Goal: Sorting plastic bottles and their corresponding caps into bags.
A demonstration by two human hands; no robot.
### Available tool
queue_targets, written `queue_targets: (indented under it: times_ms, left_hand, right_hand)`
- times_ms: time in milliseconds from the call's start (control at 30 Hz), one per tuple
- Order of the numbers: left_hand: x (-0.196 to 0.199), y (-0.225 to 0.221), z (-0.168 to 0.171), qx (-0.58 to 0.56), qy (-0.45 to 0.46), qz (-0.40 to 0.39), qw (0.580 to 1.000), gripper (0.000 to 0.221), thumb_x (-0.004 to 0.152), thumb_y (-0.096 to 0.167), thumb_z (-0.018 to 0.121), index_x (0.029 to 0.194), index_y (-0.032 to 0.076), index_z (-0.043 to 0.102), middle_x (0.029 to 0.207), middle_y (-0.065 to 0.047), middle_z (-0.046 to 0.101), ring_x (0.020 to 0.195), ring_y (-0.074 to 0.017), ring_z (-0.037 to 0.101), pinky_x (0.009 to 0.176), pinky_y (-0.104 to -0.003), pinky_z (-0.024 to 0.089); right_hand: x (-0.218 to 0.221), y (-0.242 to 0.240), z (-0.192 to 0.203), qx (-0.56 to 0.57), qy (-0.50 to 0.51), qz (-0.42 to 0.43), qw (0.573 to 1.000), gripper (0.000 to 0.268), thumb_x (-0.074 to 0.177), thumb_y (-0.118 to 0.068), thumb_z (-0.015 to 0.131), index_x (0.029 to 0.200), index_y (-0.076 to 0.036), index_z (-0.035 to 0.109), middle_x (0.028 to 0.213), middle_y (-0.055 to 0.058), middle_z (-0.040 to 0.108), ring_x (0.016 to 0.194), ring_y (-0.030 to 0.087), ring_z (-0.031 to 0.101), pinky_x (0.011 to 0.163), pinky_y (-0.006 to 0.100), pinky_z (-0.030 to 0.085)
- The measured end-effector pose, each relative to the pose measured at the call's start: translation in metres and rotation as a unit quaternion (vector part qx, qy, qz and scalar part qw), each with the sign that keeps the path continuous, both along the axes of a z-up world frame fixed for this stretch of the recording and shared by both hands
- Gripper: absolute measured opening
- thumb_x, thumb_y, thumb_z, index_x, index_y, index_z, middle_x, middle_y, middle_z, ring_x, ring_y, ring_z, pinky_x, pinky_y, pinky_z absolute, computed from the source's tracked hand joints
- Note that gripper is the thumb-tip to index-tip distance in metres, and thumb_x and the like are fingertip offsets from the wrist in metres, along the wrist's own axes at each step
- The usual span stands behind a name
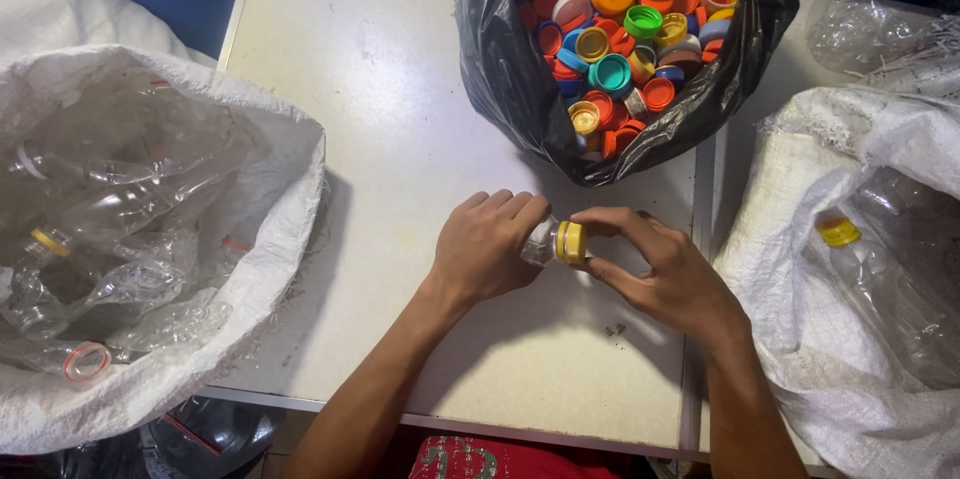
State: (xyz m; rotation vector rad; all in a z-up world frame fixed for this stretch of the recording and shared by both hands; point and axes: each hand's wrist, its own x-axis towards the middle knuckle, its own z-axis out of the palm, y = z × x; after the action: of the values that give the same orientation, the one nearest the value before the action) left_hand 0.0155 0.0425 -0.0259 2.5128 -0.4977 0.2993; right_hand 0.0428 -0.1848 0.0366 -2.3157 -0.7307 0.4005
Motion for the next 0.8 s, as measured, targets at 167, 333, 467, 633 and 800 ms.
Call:
queue_targets:
  times_ms: [167,333,467,633,800]
  left_hand:
    - [0.0,0.0,-0.003,0.025,-0.035,0.008,0.999,0.039,0.071,0.021,0.09,0.098,0.009,0.064,0.08,-0.004,0.067,0.068,-0.0191,0.061,0.061,-0.036,0.047]
    - [0.003,0.006,0.006,0.093,0.038,-0.018,0.995,0.053,0.057,0.021,0.091,0.104,0.011,0.069,0.087,-0.003,0.072,0.076,-0.0205,0.066,0.066,-0.036,0.05]
    - [0.003,0.006,0.005,0.116,0.071,-0.022,0.99,0.058,0.058,0.023,0.093,0.109,0.013,0.069,0.09,-0.004,0.074,0.076,-0.0204,0.067,0.067,-0.036,0.052]
    - [0.001,0.004,-0.004,0.093,0.069,-0.018,0.993,0.057,0.061,0.026,0.093,0.111,0.013,0.07,0.089,-0.004,0.075,0.077,-0.0203,0.069,0.069,-0.036,0.053]
    - [-0.007,-0.007,-0.004,0.042,0.049,-0.001,0.998,0.048,0.067,0.027,0.092,0.105,0.01,0.069,0.081,-0.005,0.072,0.068,-0.0199,0.066,0.063,-0.037,0.051]
  right_hand:
    - [-0.003,0.007,0.0,-0.078,-0.034,0.002,0.996,0.057,0.079,-0.022,0.081,0.131,-0.019,0.057,0.119,0.008,0.073,0.106,0.031,0.07,0.088,0.046,0.058]
    - [-0.004,0.016,-0.009,-0.107,-0.185,0.087,0.973,0.052,0.078,-0.029,0.081,0.122,-0.011,0.058,0.109,0.01,0.073,0.093,0.026,0.072,0.086,0.048,0.052]
    - [-0.002,0.013,-0.03,-0.072,-0.244,0.112,0.961,0.054,0.08,-0.037,0.08,0.119,-0.007,0.058,0.105,0.013,0.071,0.091,0.027,0.071,0.082,0.047,0.052]
    - [0.0,0.008,-0.062,-0.027,-0.322,0.124,0.938,0.053,0.09,-0.057,0.069,0.105,-0.007,0.059,0.079,0.009,0.064,0.069,0.023,0.064,0.079,0.043,0.051]
    - [-0.003,0.013,-0.07,0.05,-0.305,0.073,0.948,0.053,0.1,-0.061,0.05,0.093,-0.009,0.06,0.069,0.005,0.06,0.058,0.018,0.06,0.067,0.039,0.05]
